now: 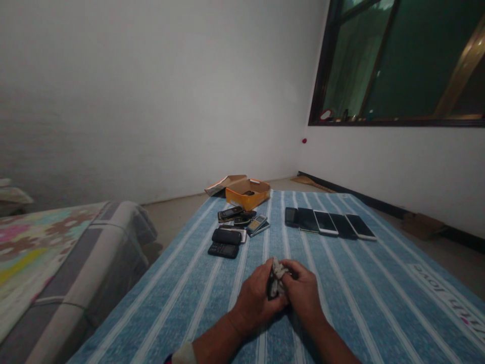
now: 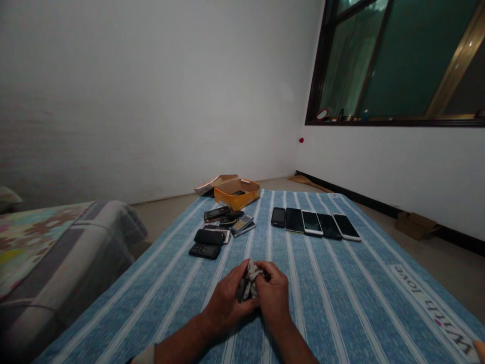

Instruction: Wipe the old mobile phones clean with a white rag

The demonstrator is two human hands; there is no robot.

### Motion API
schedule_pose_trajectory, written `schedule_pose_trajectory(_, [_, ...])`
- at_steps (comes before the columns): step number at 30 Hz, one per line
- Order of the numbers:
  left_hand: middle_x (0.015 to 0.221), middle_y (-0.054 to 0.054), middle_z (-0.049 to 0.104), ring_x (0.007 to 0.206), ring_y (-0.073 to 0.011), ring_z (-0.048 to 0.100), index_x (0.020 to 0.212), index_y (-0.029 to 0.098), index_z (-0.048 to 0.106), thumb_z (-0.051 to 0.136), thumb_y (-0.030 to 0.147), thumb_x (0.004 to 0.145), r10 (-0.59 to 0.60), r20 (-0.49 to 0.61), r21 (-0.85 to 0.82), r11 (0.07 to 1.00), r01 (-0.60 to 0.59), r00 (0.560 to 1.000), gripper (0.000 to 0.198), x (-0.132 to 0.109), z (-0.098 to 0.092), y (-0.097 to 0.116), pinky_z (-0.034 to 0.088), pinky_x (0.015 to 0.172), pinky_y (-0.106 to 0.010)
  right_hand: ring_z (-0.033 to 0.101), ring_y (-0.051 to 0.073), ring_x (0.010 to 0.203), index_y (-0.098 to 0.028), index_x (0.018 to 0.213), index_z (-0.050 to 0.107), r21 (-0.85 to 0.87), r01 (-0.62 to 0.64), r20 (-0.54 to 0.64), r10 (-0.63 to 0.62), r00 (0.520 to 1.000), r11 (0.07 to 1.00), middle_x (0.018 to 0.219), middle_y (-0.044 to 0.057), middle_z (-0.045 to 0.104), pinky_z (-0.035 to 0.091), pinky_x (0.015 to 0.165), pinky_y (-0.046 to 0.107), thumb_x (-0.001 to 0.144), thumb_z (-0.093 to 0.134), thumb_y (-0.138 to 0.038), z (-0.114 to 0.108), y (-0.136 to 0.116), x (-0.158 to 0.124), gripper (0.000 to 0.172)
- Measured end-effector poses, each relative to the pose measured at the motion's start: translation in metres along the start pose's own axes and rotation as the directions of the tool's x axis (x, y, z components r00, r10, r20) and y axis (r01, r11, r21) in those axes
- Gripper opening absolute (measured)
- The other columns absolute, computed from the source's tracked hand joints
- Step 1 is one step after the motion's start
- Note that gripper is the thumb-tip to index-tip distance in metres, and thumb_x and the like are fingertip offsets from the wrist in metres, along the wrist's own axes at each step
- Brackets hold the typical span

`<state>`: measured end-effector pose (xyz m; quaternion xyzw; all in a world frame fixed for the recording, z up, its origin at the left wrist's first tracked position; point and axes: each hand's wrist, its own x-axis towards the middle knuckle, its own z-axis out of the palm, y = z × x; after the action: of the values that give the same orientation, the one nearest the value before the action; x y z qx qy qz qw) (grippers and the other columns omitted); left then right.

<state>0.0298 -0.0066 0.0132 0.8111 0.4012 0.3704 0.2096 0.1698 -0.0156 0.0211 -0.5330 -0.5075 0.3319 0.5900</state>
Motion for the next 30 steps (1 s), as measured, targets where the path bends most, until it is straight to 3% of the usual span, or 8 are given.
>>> schedule_pose_trajectory(4, [0.112, -0.006, 0.069, 0.102, -0.0217, 0.065, 0.124, 0.022, 0.053, 0.045, 0.019, 0.085, -0.010, 0.014, -0.048, 0.999, 0.010, 1.000, 0.040, 0.000, -0.004, 0.004, 0.052, 0.092, -0.034, 0.068, 0.024, 0.088, -0.016, 0.098, 0.072, 0.078, -0.023, -0.010, 0.024, 1.000, 0.997, 0.096, 0.008, 0.073, 0.054, 0.079, 0.035, 0.072, 0.057, -0.027, 0.002, 0.001, -0.002, 0.033])
schedule_pose_trajectory(7, [0.103, -0.004, 0.072, 0.092, -0.0199, 0.068, 0.113, 0.021, 0.061, 0.041, 0.018, 0.086, -0.018, -0.007, -0.078, 0.997, 0.017, 1.000, 0.034, 0.002, -0.009, 0.006, 0.053, 0.087, -0.031, 0.067, 0.023, 0.086, -0.017, 0.094, 0.074, -0.013, 0.066, 0.095, -0.065, 0.993, 0.998, 0.092, 0.008, 0.072, 0.053, 0.078, 0.034, 0.077, 0.053, -0.026, -0.003, -0.003, -0.003, 0.029])
schedule_pose_trajectory(10, [0.089, -0.004, 0.073, 0.079, -0.0187, 0.068, 0.098, 0.020, 0.067, 0.041, 0.022, 0.087, -0.047, -0.037, -0.111, 0.993, 0.043, 0.998, 0.028, 0.005, -0.012, 0.006, 0.053, 0.078, -0.029, 0.066, 0.021, 0.086, -0.017, 0.095, 0.075, -0.160, 0.218, 0.241, -0.176, 0.954, 0.963, 0.090, 0.008, 0.070, 0.052, 0.080, 0.032, 0.081, 0.047, -0.020, -0.010, -0.011, -0.004, 0.031])
schedule_pose_trajectory(14, [0.067, 0.000, 0.067, 0.063, -0.0164, 0.063, 0.074, 0.020, 0.066, 0.046, 0.023, 0.084, -0.136, -0.084, -0.132, 0.984, 0.124, 0.987, 0.023, 0.007, -0.014, 0.007, 0.050, 0.062, -0.025, 0.063, 0.020, 0.103, -0.018, 0.112, 0.069, -0.284, 0.371, 0.414, -0.236, 0.879, 0.884, 0.114, 0.010, 0.065, 0.047, 0.093, 0.029, 0.078, 0.049, -0.013, -0.016, -0.018, -0.007, 0.040])
schedule_pose_trajectory(18, [0.055, 0.003, 0.058, 0.051, -0.0139, 0.055, 0.065, 0.019, 0.061, 0.048, 0.024, 0.081, -0.215, -0.088, -0.214, 0.958, 0.192, 0.973, 0.021, 0.007, -0.013, 0.009, 0.043, 0.052, -0.023, 0.062, 0.018, 0.104, -0.018, 0.116, 0.066, -0.315, 0.448, 0.475, -0.270, 0.838, 0.837, 0.116, 0.008, 0.065, 0.047, 0.092, 0.026, 0.072, 0.048, -0.005, -0.016, -0.015, -0.007, 0.049])
schedule_pose_trajectory(22, [0.056, 0.003, 0.058, 0.053, -0.0136, 0.056, 0.067, 0.018, 0.061, 0.046, 0.024, 0.084, -0.142, -0.069, -0.220, 0.968, 0.124, 0.987, 0.024, 0.005, -0.011, 0.012, 0.045, 0.055, -0.023, 0.064, 0.017, 0.092, -0.018, 0.104, 0.068, -0.376, 0.543, 0.426, -0.380, 0.821, 0.751, 0.099, 0.006, 0.069, 0.049, 0.083, 0.024, 0.069, 0.044, 0.002, -0.016, -0.004, -0.004, 0.047])
schedule_pose_trajectory(26, [0.072, -0.002, 0.066, 0.068, -0.0165, 0.064, 0.084, 0.018, 0.067, 0.045, 0.024, 0.089, -0.002, -0.120, -0.096, 0.995, -0.009, 0.993, 0.023, 0.005, -0.010, 0.009, 0.050, 0.065, -0.026, 0.061, 0.019, 0.086, -0.015, 0.100, 0.068, -0.551, 0.608, 0.345, -0.507, 0.790, 0.572, 0.093, 0.008, 0.068, 0.048, 0.077, 0.026, 0.075, 0.046, 0.002, -0.016, 0.013, 0.001, 0.038])
schedule_pose_trajectory(30, [0.087, -0.006, 0.068, 0.081, -0.0197, 0.066, 0.097, 0.018, 0.065, 0.046, 0.023, 0.089, 0.032, -0.171, 0.023, 0.999, -0.028, 0.985, 0.021, 0.004, -0.010, 0.000, 0.053, 0.074, -0.031, 0.059, 0.020, 0.086, -0.015, 0.095, 0.068, -0.697, 0.557, 0.383, -0.421, 0.822, 0.452, 0.095, 0.010, 0.066, 0.047, 0.077, 0.029, 0.084, 0.048, -0.001, -0.013, 0.017, -0.002, 0.027])
